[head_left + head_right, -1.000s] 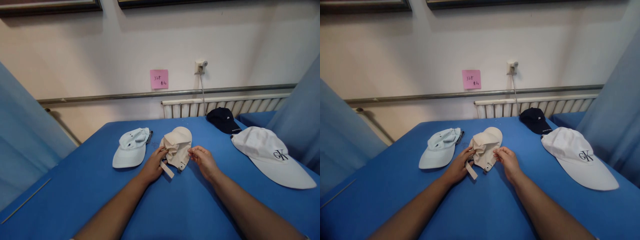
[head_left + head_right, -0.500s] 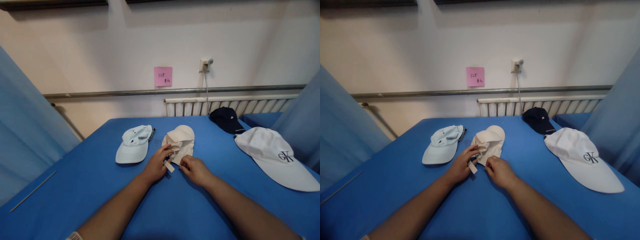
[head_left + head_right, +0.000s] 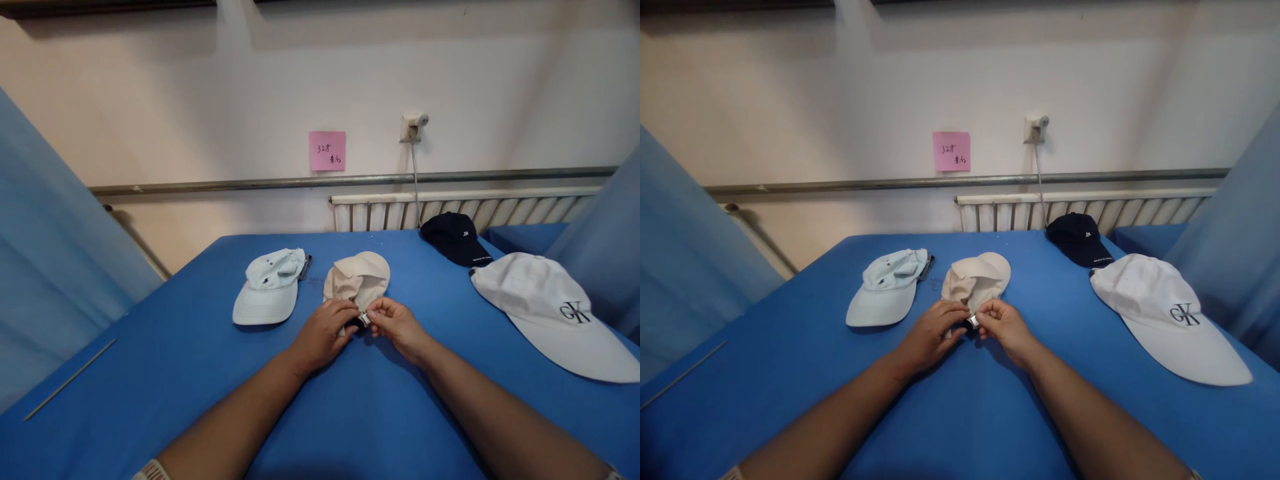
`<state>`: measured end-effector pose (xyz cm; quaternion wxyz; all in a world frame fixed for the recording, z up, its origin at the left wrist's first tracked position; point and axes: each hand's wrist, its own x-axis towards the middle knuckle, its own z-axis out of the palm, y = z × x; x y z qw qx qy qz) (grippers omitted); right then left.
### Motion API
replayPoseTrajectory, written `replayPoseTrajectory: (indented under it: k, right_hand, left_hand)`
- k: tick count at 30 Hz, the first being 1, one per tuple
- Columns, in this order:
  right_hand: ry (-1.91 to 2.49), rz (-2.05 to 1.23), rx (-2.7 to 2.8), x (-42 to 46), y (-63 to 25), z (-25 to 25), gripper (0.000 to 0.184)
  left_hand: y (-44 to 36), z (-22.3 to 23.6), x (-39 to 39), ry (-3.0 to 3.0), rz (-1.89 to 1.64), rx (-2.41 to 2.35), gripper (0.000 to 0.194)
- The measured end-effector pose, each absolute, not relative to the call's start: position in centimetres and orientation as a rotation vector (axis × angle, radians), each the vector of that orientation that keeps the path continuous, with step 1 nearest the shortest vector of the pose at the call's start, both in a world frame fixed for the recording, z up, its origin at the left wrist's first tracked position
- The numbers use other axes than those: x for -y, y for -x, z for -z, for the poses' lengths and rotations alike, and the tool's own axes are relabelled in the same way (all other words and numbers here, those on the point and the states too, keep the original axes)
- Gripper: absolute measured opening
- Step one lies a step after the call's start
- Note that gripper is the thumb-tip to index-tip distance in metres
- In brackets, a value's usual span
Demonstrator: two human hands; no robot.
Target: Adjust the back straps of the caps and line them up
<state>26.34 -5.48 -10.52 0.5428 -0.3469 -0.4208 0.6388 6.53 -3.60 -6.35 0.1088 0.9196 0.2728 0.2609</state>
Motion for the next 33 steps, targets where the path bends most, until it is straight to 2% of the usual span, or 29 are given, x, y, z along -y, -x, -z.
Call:
replayPoseTrajectory:
  k: [4, 15, 18, 23, 29, 33]
  right_hand:
    - [0.79, -1.557, 1.021, 6.1, -25.7, 10.5, 0.028]
    - [0.797, -1.574, 1.086, 5.8, -25.9, 10.6, 0.032]
    - [0.869, -1.443, 1.292, 5.7, -25.8, 11.2, 0.033]
    - [1.105, -1.007, 1.765, 6.2, -25.7, 11.4, 0.015]
    - [1.156, -0.653, 2.0, 6.4, -26.5, 10.4, 0.012]
    - [1.211, -0.53, 1.909, 5.6, -27.4, 10.3, 0.017]
  left_hand:
    - [-6.7, 6.0, 3.7, -2.702, -0.733, -0.823, 0.019]
    - [-6.6, 6.4, 3.4, -2.707, -0.723, -0.838, 0.019]
    - [-6.5, 6.5, 3.3, -2.72, -0.693, -0.858, 0.019]
    - [-6.5, 6.8, 3.2, -2.732, -0.626, -0.896, 0.017]
    - [-6.3, 6.1, 3.2, -2.656, -0.582, -0.914, 0.014]
    - [-5.6, 5.5, 3.1, -2.591, -0.632, -0.919, 0.039]
